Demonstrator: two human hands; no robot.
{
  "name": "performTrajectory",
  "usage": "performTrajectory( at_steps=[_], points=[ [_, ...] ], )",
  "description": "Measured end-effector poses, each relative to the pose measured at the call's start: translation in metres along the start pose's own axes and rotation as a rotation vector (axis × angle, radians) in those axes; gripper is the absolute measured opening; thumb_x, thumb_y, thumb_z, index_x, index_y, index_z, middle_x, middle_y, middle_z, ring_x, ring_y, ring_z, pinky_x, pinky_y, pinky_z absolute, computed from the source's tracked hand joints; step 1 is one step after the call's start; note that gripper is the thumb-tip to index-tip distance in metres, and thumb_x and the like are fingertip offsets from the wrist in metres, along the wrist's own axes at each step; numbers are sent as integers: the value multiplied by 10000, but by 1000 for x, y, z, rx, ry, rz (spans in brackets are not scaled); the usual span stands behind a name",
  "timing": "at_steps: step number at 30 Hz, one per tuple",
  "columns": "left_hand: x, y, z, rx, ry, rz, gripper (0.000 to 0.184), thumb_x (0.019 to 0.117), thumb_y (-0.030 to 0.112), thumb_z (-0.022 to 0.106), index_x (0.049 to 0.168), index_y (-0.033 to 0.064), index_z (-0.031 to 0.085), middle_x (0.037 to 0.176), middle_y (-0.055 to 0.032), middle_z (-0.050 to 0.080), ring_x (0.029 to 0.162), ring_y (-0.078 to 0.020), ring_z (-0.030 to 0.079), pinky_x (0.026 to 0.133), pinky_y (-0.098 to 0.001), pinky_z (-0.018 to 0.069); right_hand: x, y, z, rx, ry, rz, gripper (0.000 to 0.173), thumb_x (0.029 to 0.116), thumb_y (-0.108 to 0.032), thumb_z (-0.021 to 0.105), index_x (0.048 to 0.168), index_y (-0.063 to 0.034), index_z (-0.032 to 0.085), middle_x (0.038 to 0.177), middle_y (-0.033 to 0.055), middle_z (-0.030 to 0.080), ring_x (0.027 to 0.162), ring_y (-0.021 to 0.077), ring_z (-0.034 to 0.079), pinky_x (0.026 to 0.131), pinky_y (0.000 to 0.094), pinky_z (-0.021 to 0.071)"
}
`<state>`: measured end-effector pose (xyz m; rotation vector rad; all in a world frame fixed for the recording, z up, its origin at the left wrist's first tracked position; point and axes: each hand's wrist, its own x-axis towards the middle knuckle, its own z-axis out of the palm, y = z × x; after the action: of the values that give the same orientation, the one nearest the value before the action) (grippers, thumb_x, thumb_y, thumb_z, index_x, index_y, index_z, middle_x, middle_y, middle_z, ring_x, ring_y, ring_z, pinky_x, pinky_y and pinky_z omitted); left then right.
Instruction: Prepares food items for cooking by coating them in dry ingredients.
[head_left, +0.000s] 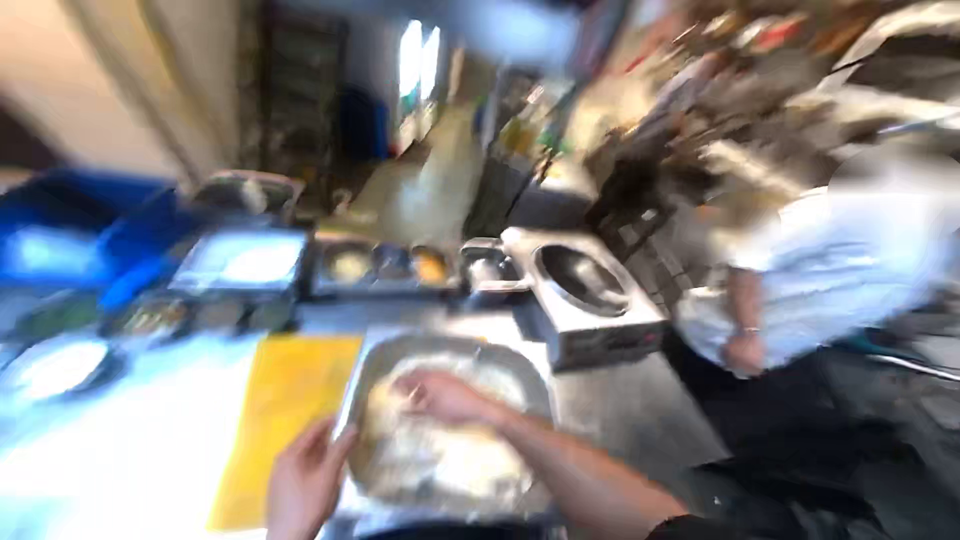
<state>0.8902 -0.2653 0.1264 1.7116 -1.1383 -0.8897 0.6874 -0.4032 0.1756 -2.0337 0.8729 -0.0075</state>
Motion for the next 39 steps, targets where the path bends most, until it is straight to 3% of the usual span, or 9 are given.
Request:
performTrajectory(
  at_steps=[2,4,6,8,12,21,34,37,39],
  points=[
    [6,-9,1,-44,18,-87,292,973,193,700,1221,40,691,990,-124,729,834,-225,704,790,-484,591,10,13,-3,165,72,17,261,1058,-202,571,1131,21,686,1011,141,718,893,214,714,846,413,602],
    [10,-17,0,-89,25,-112,285,980,195,695,1241,81,693,904,-75,720,743,-194,689,709,-447,601,11,6,1,353,10,150,426,1109,-315,448,1003,23,684,821,92,705,705,167,699,694,366,620],
    [7,-20,2,-109,23,-108,272,985,214,689,1231,99,702,795,-43,687,645,-168,643,624,-412,572,15,3,16,447,-188,306,642,1116,-474,312,940,15,687,739,72,709,629,159,700,615,347,615],
    [8,-20,3,-108,20,-106,261,985,222,689,1221,111,706,758,-23,665,624,-155,620,605,-395,556,31,9,41,504,-345,403,746,1094,-570,252,957,19,687,779,87,729,677,174,721,662,362,618],
    [7,-23,3,-118,36,-120,241,979,216,695,1204,133,720,737,1,665,604,-136,618,589,-370,555,54,8,70,428,-306,553,788,1069,-633,284,958,22,707,807,121,756,695,204,746,657,379,617],
    [6,-22,5,-227,38,-131,192,974,171,697,1158,123,729,731,8,679,597,-118,631,567,-309,557,58,-6,71,668,-268,540,382,1091,-256,427,953,6,668,789,91,740,674,153,724,649,315,610],
    [5,-24,5,-239,14,-116,192,982,207,701,1158,135,720,694,9,638,537,-116,575,493,-281,503,16,29,66,722,-234,621,387,1104,-224,415,976,33,674,832,120,761,762,213,762,736,359,638],
    [4,-23,5,-236,17,-122,191,983,200,700,1161,135,719,703,11,652,535,-108,582,492,-278,508,5,15,52,582,-153,492,330,1085,-194,447,955,12,669,781,86,736,703,174,738,690,338,631],
    [5,-22,4,-231,11,-134,192,988,214,694,1163,139,719,701,10,647,529,-117,573,488,-283,502,-3,11,46,196,46,376,211,1038,-187,580,960,-48,717,797,46,736,699,139,715,675,346,613]
  ],
)
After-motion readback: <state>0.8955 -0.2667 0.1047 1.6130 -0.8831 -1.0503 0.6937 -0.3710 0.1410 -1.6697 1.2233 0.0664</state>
